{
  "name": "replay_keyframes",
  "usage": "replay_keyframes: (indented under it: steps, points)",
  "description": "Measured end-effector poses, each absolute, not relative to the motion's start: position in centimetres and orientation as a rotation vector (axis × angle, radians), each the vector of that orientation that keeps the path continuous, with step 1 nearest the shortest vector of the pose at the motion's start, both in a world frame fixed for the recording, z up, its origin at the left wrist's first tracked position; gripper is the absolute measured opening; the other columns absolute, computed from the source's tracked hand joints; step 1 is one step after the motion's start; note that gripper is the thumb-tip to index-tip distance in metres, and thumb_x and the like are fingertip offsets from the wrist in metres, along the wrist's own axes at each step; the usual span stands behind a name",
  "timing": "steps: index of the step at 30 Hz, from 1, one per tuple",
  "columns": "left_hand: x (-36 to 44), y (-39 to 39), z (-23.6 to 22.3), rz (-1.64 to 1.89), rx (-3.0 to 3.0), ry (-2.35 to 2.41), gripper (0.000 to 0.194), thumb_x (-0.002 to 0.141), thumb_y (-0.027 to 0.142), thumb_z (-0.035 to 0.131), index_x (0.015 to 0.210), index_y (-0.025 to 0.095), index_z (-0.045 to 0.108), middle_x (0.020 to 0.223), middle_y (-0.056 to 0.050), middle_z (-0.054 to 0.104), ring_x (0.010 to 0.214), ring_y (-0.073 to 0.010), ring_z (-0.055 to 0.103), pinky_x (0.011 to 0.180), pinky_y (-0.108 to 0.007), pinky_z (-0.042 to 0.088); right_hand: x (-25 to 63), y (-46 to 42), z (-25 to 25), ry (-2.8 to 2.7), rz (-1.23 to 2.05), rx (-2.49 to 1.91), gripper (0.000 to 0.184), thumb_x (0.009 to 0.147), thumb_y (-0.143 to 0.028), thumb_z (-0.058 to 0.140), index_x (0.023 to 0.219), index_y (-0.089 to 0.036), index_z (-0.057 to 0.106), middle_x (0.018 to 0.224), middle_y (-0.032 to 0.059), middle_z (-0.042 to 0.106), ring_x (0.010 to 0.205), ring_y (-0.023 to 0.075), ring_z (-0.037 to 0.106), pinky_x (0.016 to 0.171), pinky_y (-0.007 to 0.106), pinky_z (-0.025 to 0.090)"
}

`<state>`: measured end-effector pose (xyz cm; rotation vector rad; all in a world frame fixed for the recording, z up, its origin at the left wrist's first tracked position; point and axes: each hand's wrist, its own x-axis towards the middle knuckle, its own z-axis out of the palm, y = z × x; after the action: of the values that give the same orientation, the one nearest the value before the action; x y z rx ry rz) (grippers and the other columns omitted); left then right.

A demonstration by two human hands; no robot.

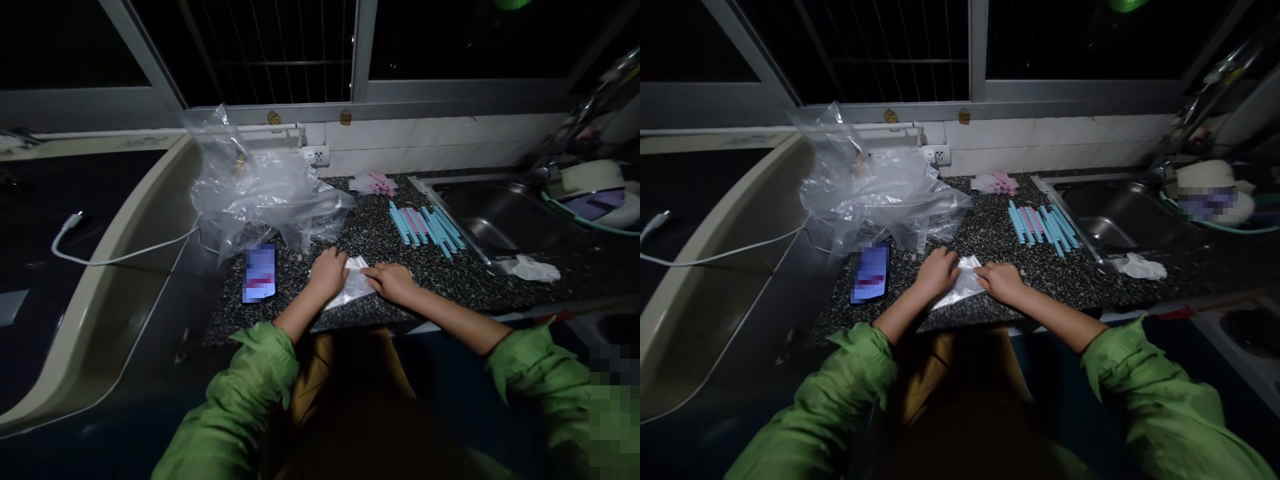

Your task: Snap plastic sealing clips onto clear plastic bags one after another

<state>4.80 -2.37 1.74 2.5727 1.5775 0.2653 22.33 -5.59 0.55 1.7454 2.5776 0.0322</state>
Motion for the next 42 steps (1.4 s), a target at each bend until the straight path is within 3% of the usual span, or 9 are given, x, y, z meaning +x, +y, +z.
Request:
replay_keyframes:
  steps: [4,7,12,17,21,26,28,34,42]
  points:
    - [5.8,-1.6,2.1,0.161,2.434,1.765,0.040,0.077,0.038,0.052,0.105,0.009,0.056,0.106,-0.018,0.059,0.101,-0.0291,0.054,0.082,-0.038,0.044,22.3,-5.5,0.7,2.584,0.012,1.725,0.036,0.088,-0.038,0.040,0.118,-0.027,0.056,0.094,0.0062,0.066,0.088,0.0203,0.061,0.074,0.028,0.041]
    - [6.0,-1.5,2.2,0.065,2.335,1.795,0.040,0.075,0.036,0.054,0.104,0.010,0.057,0.103,-0.018,0.063,0.100,-0.0298,0.056,0.078,-0.036,0.045,22.4,-5.3,0.6,2.595,-0.015,1.722,0.035,0.087,-0.038,0.041,0.117,-0.028,0.057,0.094,0.0055,0.066,0.087,0.0202,0.061,0.075,0.029,0.041]
    - [5.3,-1.5,1.7,0.038,2.134,1.770,0.029,0.071,0.033,0.056,0.094,0.016,0.062,0.097,-0.013,0.066,0.089,-0.0260,0.061,0.068,-0.029,0.044,22.6,-4.9,0.1,2.683,-0.025,1.783,0.034,0.085,-0.036,0.046,0.116,-0.025,0.057,0.099,0.0055,0.064,0.091,0.0195,0.059,0.078,0.028,0.041]
    - [3.8,-1.7,0.1,0.423,1.983,1.605,0.013,0.069,0.026,0.055,0.073,0.016,0.061,0.073,-0.005,0.065,0.069,-0.0182,0.057,0.059,-0.025,0.038,22.5,-4.5,-0.1,2.714,-0.048,1.980,0.041,0.078,-0.038,0.055,0.115,-0.020,0.056,0.098,0.0083,0.062,0.091,0.0212,0.057,0.073,0.028,0.041]
    - [2.6,-1.6,-1.0,0.889,1.750,1.396,0.011,0.068,0.026,0.054,0.065,0.015,0.055,0.060,0.002,0.054,0.059,-0.0117,0.048,0.057,-0.022,0.034,22.3,-2.5,-0.5,2.730,-0.462,2.270,0.041,0.072,-0.039,0.059,0.107,-0.017,0.060,0.090,0.0059,0.063,0.077,0.0171,0.057,0.065,0.026,0.041]
    - [1.1,-0.6,-1.4,1.186,1.518,1.269,0.018,0.063,0.033,0.058,0.062,0.017,0.050,0.055,0.006,0.044,0.057,-0.0093,0.041,0.057,-0.020,0.032,21.4,0.8,-1.0,2.714,-1.595,2.305,0.029,0.065,-0.042,0.059,0.071,-0.014,0.062,0.064,0.0005,0.060,0.060,0.0122,0.052,0.060,0.025,0.041]
    - [0.7,-0.1,-1.2,1.213,1.443,1.211,0.020,0.060,0.033,0.060,0.062,0.017,0.049,0.056,0.006,0.045,0.058,-0.0091,0.041,0.058,-0.020,0.032,20.8,1.6,-0.9,2.703,-1.853,2.268,0.028,0.061,-0.043,0.061,0.064,-0.015,0.058,0.060,-0.0010,0.058,0.058,0.0112,0.050,0.060,0.025,0.040]
    - [0.4,1.2,-0.5,1.144,1.098,0.956,0.036,0.054,0.036,0.068,0.082,0.017,0.056,0.070,0.003,0.058,0.063,-0.0108,0.051,0.064,-0.023,0.038,19.0,2.5,0.0,2.793,-1.951,2.145,0.026,0.059,-0.041,0.061,0.062,-0.016,0.057,0.058,-0.0026,0.055,0.056,0.0098,0.047,0.058,0.024,0.036]
    - [0.2,1.7,-0.6,1.206,1.056,1.112,0.038,0.047,0.046,0.073,0.062,0.014,0.061,0.056,0.003,0.056,0.054,-0.0095,0.047,0.057,-0.022,0.035,18.6,1.6,-0.3,2.812,-1.870,2.120,0.028,0.062,-0.043,0.061,0.064,-0.015,0.059,0.057,-0.0018,0.053,0.055,0.0098,0.044,0.056,0.024,0.034]
